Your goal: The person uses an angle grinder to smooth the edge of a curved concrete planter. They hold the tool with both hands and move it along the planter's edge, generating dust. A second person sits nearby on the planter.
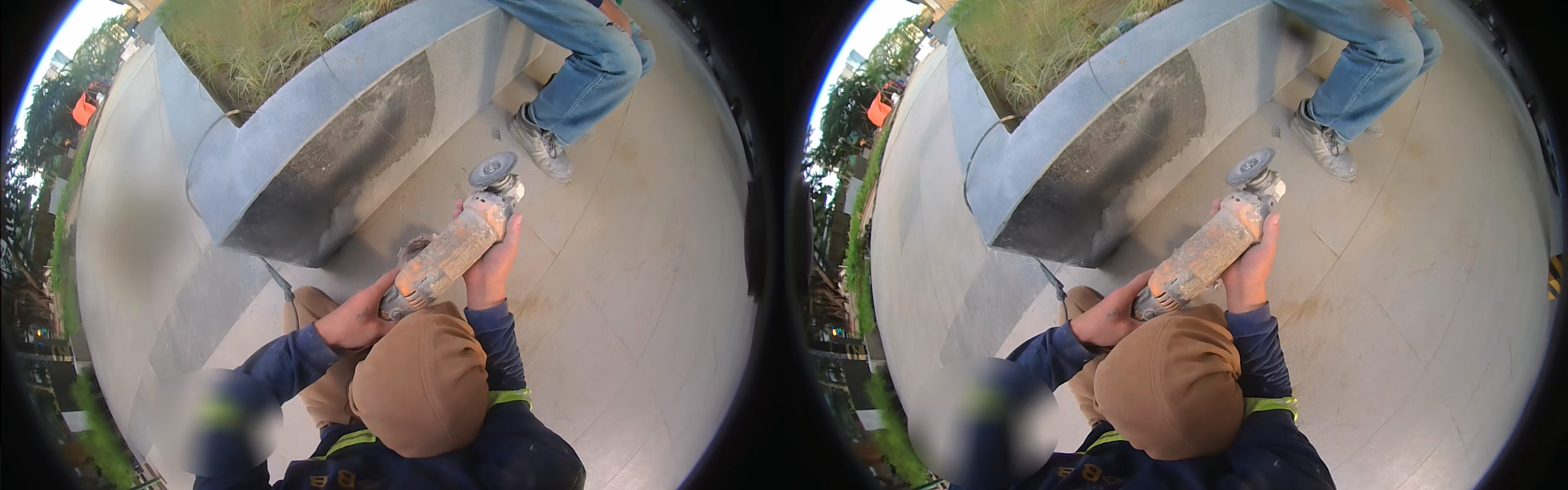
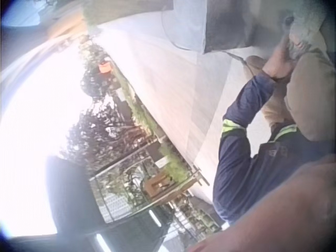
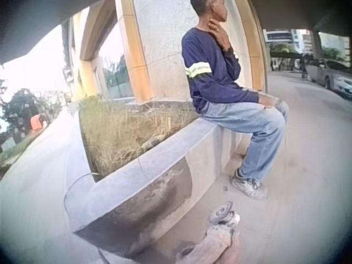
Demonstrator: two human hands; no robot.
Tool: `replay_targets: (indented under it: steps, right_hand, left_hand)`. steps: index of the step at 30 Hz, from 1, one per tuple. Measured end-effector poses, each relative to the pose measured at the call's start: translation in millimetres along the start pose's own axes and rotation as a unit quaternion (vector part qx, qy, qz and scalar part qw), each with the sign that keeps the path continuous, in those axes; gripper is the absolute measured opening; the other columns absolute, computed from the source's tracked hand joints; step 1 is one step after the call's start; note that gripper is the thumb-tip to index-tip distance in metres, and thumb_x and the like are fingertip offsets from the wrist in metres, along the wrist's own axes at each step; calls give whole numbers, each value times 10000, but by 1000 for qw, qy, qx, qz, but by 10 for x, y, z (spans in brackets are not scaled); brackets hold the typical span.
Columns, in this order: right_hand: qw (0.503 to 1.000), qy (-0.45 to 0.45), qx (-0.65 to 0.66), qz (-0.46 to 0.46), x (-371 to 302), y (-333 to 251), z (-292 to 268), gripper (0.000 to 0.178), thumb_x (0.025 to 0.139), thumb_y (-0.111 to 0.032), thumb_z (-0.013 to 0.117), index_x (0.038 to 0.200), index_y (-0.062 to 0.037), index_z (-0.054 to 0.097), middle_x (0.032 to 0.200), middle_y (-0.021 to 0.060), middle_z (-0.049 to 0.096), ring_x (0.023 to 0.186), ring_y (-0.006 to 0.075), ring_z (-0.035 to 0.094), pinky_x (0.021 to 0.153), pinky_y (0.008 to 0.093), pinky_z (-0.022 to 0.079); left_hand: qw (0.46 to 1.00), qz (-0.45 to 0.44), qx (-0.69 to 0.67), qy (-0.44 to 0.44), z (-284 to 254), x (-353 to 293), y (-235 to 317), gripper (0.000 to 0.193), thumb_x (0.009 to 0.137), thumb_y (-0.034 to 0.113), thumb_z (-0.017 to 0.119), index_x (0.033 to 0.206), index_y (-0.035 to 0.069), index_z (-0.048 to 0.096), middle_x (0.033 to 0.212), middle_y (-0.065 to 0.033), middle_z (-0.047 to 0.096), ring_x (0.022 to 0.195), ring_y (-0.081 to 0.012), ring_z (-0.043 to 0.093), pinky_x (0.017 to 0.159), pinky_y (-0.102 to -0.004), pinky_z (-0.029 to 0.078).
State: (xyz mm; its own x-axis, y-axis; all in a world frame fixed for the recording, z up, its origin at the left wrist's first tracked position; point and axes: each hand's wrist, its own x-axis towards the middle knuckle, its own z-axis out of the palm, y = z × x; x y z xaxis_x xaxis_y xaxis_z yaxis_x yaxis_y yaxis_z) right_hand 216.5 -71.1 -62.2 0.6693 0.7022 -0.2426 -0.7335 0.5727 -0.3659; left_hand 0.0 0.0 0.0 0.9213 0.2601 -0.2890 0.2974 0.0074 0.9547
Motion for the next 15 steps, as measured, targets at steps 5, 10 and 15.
replay_targets:
  steps: [5, 10, 15]
  right_hand:
    - [993, 66, -10, 101, -11, 340, -520, 681, 1006, -590, 357, 1389, -33, 441, 1309, 192, 540, 1148, 356, 562, 1001, 485, 465]
    - [978, 86, 38, 184, 59, 603, -636, 632, 1000, -557, 405, 1365, -42, 441, 1275, 167, 548, 1127, 333, 534, 1014, 501, 431]
    - [968, 94, 50, 226, 136, 694, -1011, 566, 978, -472, 473, 1310, -14, 465, 1188, 147, 554, 1057, 312, 545, 966, 500, 456]
  left_hand:
    - [987, -127, -98, -12, 41, 153, -263, 819, 845, 15, 734, 1511, 1, 257, 1348, -106, 502, 1176, -146, 464, 1001, -305, 389]
    - [973, -163, -164, 10, 57, 242, -511, 785, 838, 23, 688, 1475, 27, 229, 946, -55, 619, 582, -86, 557, 496, -232, 484]
    - [944, -282, -170, -19, -5, 279, -532, 735, 846, 85, 737, 1438, -10, 312, 1013, -79, 631, 732, -111, 623, 612, -272, 526]
